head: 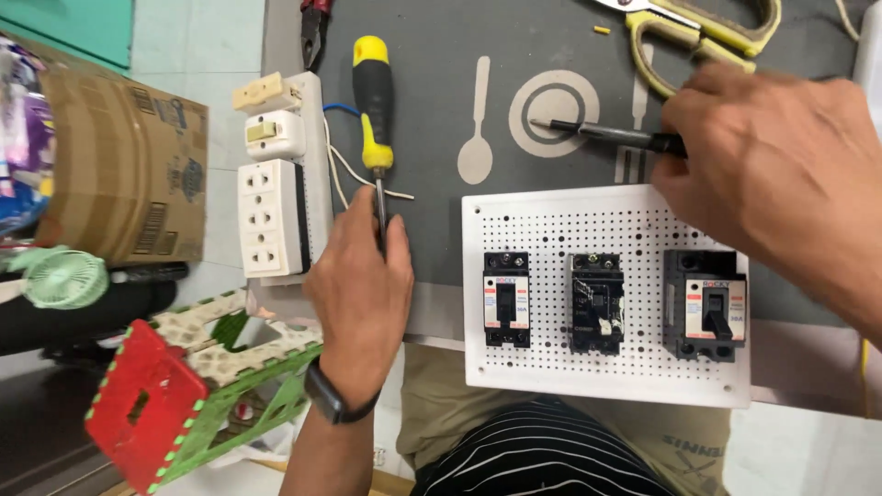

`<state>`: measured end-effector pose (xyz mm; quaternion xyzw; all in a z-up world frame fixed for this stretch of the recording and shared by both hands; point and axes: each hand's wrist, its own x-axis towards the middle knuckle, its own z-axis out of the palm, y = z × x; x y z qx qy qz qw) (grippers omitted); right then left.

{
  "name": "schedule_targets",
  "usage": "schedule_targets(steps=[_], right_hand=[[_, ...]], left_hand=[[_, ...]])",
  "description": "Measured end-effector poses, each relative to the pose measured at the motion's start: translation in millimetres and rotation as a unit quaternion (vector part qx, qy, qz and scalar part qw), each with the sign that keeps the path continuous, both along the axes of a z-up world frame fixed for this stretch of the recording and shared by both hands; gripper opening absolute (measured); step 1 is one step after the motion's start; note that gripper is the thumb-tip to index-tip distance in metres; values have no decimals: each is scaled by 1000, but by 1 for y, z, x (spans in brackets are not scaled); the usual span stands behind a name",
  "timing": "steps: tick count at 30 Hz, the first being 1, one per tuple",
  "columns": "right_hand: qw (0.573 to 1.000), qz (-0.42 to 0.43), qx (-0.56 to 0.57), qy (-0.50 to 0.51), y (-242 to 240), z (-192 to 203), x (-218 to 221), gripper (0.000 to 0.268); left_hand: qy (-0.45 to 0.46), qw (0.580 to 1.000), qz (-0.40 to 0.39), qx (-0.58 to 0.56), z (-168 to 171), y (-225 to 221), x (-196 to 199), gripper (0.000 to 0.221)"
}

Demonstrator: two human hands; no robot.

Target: Attaching circuit breakers to a mounting board using a screwdriver

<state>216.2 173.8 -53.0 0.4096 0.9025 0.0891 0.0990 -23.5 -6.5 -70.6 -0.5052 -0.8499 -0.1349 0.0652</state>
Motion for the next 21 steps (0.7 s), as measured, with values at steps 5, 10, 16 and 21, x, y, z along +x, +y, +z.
schedule_targets(steps=[5, 10, 16, 21], right_hand=[[917, -12, -152, 369, -31, 13, 16, 9], [738, -224, -283, 570, -88, 26, 22, 32], [795, -119, -270, 530, -100, 21, 32, 31], [790, -132, -225, 555, -115, 11, 29, 28]], left_hand=[[-68, 961, -202, 175, 6, -19, 14, 41], [-236, 896, -368, 74, -17, -19, 22, 93], [-245, 879, -401, 82, -16, -14, 14, 92], [-268, 869, -405, 100, -21, -19, 15, 98]])
